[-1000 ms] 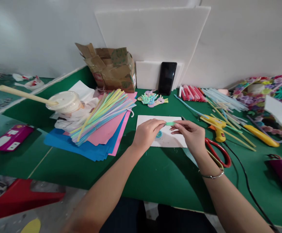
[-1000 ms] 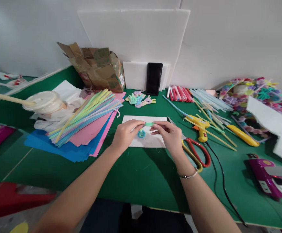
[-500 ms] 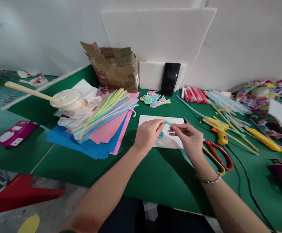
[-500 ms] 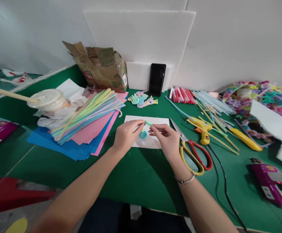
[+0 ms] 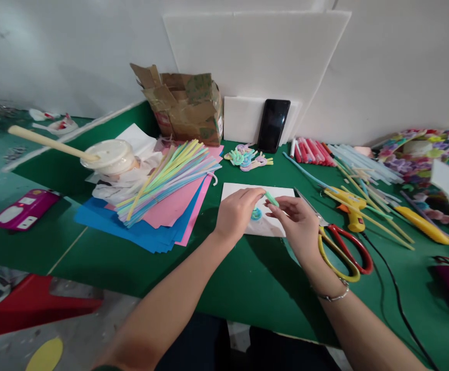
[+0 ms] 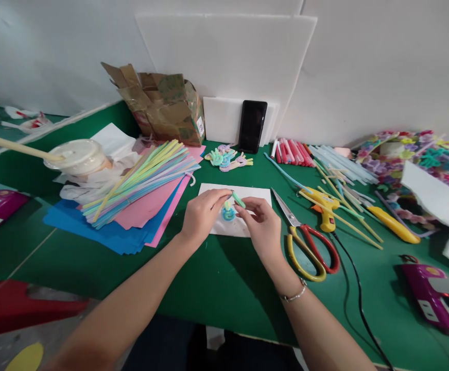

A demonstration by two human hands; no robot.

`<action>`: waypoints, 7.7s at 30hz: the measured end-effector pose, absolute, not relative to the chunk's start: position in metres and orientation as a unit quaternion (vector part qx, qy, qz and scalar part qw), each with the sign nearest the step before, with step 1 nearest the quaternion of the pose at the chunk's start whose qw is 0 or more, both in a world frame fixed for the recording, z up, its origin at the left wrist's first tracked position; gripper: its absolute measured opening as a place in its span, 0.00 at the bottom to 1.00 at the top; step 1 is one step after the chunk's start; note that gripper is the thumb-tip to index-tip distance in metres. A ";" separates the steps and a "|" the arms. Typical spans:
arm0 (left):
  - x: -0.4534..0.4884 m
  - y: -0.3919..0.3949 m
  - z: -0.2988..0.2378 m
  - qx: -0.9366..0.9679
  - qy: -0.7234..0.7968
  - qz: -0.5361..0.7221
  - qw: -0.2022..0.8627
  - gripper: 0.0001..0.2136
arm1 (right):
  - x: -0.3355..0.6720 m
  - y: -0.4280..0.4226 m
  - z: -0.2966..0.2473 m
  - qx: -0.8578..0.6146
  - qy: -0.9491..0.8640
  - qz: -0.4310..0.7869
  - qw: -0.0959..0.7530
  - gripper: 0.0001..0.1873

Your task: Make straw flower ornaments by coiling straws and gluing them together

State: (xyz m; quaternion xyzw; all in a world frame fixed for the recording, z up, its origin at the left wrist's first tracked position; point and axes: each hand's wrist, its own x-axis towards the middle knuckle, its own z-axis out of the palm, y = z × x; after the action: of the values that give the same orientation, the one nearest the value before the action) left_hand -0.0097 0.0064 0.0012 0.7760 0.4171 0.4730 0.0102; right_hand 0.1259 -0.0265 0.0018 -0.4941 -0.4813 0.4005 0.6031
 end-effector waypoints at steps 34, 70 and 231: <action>-0.012 0.010 -0.001 0.813 0.334 0.469 0.088 0.06 | 0.140 -0.018 0.007 -0.488 -0.482 0.497 0.531 0.15; -0.017 0.007 0.005 0.834 0.329 0.425 0.123 0.10 | 0.145 -0.016 0.007 -0.491 -0.439 0.576 0.485 0.16; -0.009 0.020 -0.002 0.439 0.396 0.361 0.721 0.11 | 0.144 -0.014 0.006 -0.506 -0.361 0.631 0.465 0.22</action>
State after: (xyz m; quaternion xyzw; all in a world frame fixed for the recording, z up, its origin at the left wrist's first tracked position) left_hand -0.0095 0.0201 -0.0024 0.4390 0.3965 0.3607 0.7211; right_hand 0.1437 -0.0140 0.0057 -0.5058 -0.3614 0.6306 0.4646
